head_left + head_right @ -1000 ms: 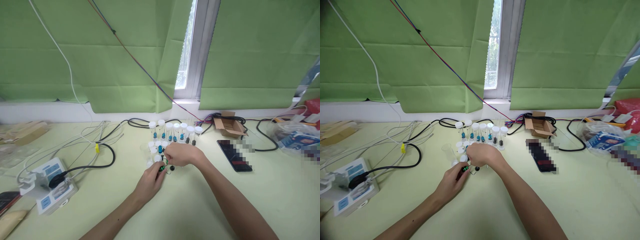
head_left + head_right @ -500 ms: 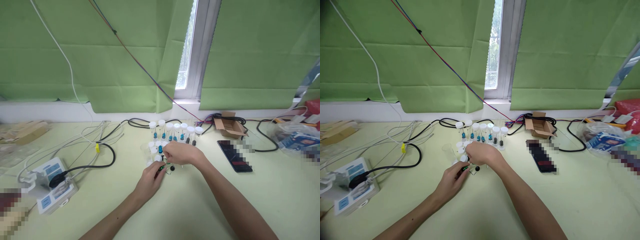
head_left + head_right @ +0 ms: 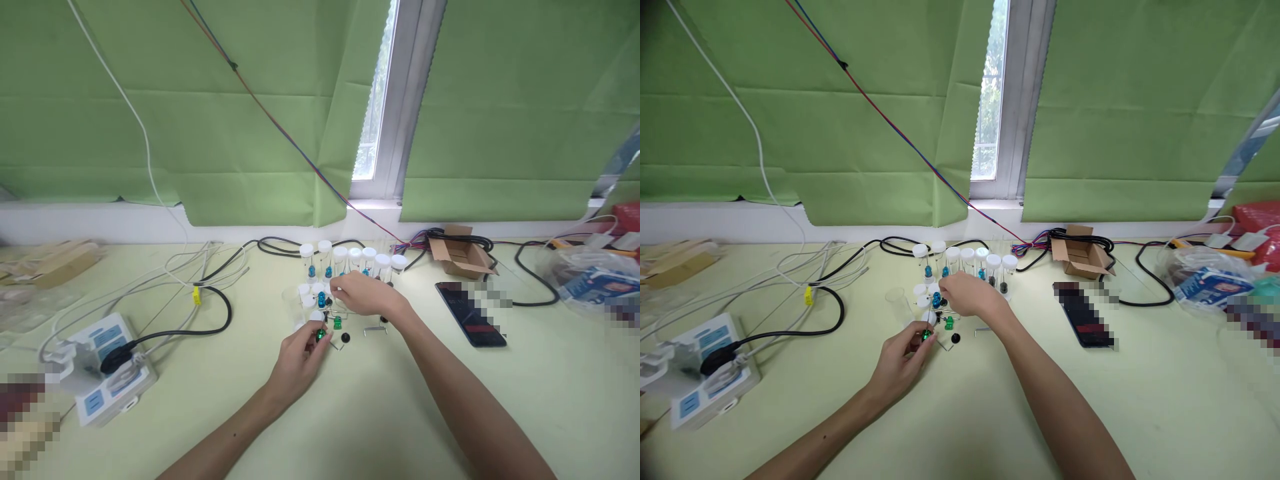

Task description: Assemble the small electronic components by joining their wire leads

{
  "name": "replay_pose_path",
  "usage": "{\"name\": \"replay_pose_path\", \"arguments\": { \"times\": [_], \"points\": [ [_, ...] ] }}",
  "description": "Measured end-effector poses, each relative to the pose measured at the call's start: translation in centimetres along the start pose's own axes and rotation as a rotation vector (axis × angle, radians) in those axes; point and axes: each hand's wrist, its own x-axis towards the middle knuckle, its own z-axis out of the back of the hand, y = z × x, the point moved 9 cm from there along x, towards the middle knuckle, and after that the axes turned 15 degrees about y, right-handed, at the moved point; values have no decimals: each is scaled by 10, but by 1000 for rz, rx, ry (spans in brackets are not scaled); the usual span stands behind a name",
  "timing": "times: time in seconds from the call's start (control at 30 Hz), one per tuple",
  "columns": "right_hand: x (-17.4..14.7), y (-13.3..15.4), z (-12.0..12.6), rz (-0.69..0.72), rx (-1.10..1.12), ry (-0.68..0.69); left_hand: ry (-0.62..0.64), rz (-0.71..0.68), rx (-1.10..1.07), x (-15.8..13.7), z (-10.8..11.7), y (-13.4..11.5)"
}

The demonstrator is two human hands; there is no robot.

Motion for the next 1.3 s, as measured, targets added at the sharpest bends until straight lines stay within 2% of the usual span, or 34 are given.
{"name": "replay_pose_path", "arguments": {
  "times": [0.1, 0.4, 1.13, 1.3],
  "points": [
    [12, -9, -13, -21, 35, 78, 15, 26, -39, 0, -2, 4],
    [32, -13, -34, 24, 22, 134, 9, 31, -64, -1, -2, 4],
    [38, 9, -42, 178, -14, 148, 14, 24, -83, -3, -1, 2],
    [42, 10, -45, 160, -29, 113, 33, 22, -93, -2, -5, 3]
  ]
}}
